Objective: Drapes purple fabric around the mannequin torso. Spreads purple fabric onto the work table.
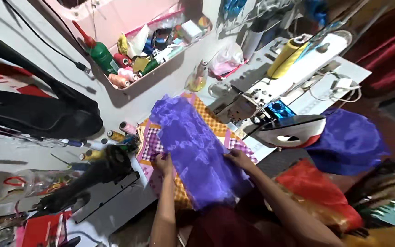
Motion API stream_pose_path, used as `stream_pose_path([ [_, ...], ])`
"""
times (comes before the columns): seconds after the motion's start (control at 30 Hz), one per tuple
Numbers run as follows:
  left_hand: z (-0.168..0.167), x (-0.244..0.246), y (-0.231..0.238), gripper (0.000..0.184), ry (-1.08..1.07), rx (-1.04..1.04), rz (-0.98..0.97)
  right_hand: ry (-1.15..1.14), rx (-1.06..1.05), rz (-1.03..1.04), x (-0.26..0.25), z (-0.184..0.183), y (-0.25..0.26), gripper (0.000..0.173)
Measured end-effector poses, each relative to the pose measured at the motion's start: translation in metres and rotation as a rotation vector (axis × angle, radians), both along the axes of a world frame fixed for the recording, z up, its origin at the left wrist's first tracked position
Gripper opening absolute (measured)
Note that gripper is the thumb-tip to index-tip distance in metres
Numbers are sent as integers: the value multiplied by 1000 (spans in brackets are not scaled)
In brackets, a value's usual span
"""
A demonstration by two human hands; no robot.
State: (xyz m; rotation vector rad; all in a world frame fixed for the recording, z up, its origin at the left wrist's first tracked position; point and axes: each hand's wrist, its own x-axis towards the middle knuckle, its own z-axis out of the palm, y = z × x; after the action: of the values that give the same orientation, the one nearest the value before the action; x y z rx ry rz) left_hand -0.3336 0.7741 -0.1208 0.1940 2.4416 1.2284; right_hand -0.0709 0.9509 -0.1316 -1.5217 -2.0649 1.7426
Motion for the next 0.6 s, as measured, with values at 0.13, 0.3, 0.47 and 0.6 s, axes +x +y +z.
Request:
stream_pose_path([
  [0.13, 9, -19, 6, 47, -120, -27, -58, -56, -27, 52, 34, -2, -9, 28],
  [0.3, -3, -37, 24, 47, -101, -248, -137, -73, 73, 18, 42, -8, -13, 26],
  [0.47, 4, -26, 23, 34, -35, -297, -135, -121, 120, -31, 46, -9, -21, 29],
  [0.6, 9, -16, 19, 26, 87, -322, -150, -152, 157, -19, 50, -10, -23, 32],
])
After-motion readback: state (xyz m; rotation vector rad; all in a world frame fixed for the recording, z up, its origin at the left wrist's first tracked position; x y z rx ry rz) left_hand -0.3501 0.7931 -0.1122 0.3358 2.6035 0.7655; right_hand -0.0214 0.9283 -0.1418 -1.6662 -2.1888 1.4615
